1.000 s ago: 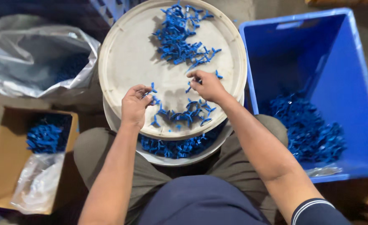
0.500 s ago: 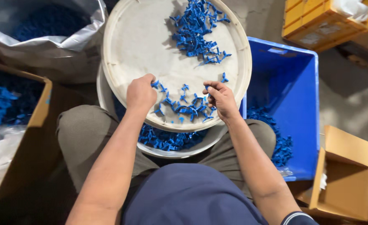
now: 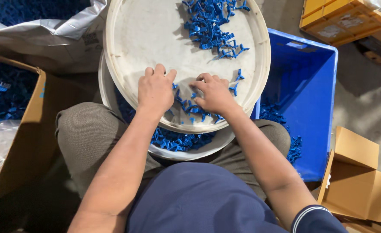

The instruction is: The person sits on the floor and sorts small blue plastic pieces by hand from a white bucket lid into a blue bin. They repeatedly pick up pieces, separate them, and place them into the bin.

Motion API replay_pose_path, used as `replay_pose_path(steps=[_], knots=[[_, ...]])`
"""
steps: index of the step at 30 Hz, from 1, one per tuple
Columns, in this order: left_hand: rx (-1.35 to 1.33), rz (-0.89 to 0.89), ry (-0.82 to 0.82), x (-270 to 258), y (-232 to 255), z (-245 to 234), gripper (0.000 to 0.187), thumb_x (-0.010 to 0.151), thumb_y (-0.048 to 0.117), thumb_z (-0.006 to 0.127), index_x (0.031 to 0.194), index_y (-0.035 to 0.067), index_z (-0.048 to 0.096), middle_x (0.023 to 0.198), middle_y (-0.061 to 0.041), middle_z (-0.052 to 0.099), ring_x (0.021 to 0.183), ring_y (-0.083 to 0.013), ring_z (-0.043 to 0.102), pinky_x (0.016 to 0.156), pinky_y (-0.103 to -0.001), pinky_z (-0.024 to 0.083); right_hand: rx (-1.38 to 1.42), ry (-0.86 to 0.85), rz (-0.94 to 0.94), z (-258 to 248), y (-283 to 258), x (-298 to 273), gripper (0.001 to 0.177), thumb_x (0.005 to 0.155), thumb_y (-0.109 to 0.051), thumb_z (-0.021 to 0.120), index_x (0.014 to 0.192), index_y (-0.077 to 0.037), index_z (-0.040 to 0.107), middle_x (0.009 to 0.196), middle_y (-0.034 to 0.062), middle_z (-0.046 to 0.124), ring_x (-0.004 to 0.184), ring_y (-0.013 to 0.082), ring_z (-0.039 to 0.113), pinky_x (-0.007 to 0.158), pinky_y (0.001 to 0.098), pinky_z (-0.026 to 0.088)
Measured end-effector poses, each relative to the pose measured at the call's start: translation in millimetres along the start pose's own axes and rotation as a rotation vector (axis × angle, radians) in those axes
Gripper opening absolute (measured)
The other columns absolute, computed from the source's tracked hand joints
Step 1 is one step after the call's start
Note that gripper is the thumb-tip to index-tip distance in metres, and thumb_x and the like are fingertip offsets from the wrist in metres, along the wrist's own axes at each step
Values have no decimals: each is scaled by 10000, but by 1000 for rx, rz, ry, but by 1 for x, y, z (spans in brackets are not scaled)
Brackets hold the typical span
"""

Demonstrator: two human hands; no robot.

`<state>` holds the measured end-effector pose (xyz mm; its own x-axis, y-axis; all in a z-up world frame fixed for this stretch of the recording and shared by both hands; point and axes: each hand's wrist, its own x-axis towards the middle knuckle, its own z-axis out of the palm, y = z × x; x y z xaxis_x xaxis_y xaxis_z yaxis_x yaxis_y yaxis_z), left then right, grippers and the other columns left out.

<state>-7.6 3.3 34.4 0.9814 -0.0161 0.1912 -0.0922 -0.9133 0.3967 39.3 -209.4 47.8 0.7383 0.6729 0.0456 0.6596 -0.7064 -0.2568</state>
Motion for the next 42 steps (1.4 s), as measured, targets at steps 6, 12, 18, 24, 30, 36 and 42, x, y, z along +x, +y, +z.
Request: replay_pose_path(steps=[6, 12, 18, 24, 30, 36, 42], knots=[[156, 47, -139, 2, 8, 3, 161, 811, 163, 679, 949, 200, 754, 1077, -69, 611, 1040, -325, 588, 802, -480, 509, 33, -178, 170, 2, -5, 9, 259, 742, -212, 732, 1001, -200, 738, 1021, 76, 641, 905, 307, 669, 815, 521, 466], [112, 7, -83, 0, 2, 16, 145, 771, 118, 667, 906, 129, 717, 1044, -64, 632, 1044, -298, 594, 818, -454, 504, 11, 9, 78, 13, -1, 7, 215, 702, -200, 733, 897, -109, 731, 898, 128, 670, 799, 361, 670, 734, 492, 519], [-143, -1, 210, 5, -6, 24, 70, 794, 118, 729, 837, 123, 674, 890, -55, 683, 892, -306, 625, 729, -480, 507, 283, 130, 168, 23, 30, 1, 212, 776, -93, 738, 984, -65, 768, 926, 128, 746, 806, 287, 719, 743, 377, 576], [-1486, -605, -67, 24, -18, 29, 122, 891, 69, 683, 880, 105, 568, 865, -103, 709, 666, -201, 631, 513, -349, 485, 1202, 143, 511, -17, 41, 16, 251, 870, 16, 692, 1121, 21, 703, 949, 82, 710, 793, 137, 680, 722, 271, 571], [-2012, -825, -169, 27, -1, -10, 153, 916, 180, 576, 1064, 144, 577, 928, -123, 702, 670, -210, 692, 479, -351, 548, 1086, 84, 138, -37, -21, 39, 391, 912, -27, 721, 1274, -29, 571, 1177, 78, 680, 1028, 128, 711, 902, 277, 587], [-1922, -887, 97, 29, -22, 0, 156, 965, 211, 664, 1063, 99, 615, 826, -67, 637, 577, -176, 579, 403, -282, 397, 700, 277, 226, 3, -19, 66, 233, 943, -88, 698, 1172, -51, 672, 1116, 101, 725, 917, 211, 714, 807, 341, 579], [-1803, -874, 150, 31, -23, 5, 150, 922, 60, 638, 1066, 102, 623, 813, -60, 644, 650, -186, 661, 458, -306, 504, 40, -318, -130, 14, -48, 29, 211, 851, -356, 741, 877, -147, 747, 951, 116, 721, 936, 346, 673, 836, 481, 498]])
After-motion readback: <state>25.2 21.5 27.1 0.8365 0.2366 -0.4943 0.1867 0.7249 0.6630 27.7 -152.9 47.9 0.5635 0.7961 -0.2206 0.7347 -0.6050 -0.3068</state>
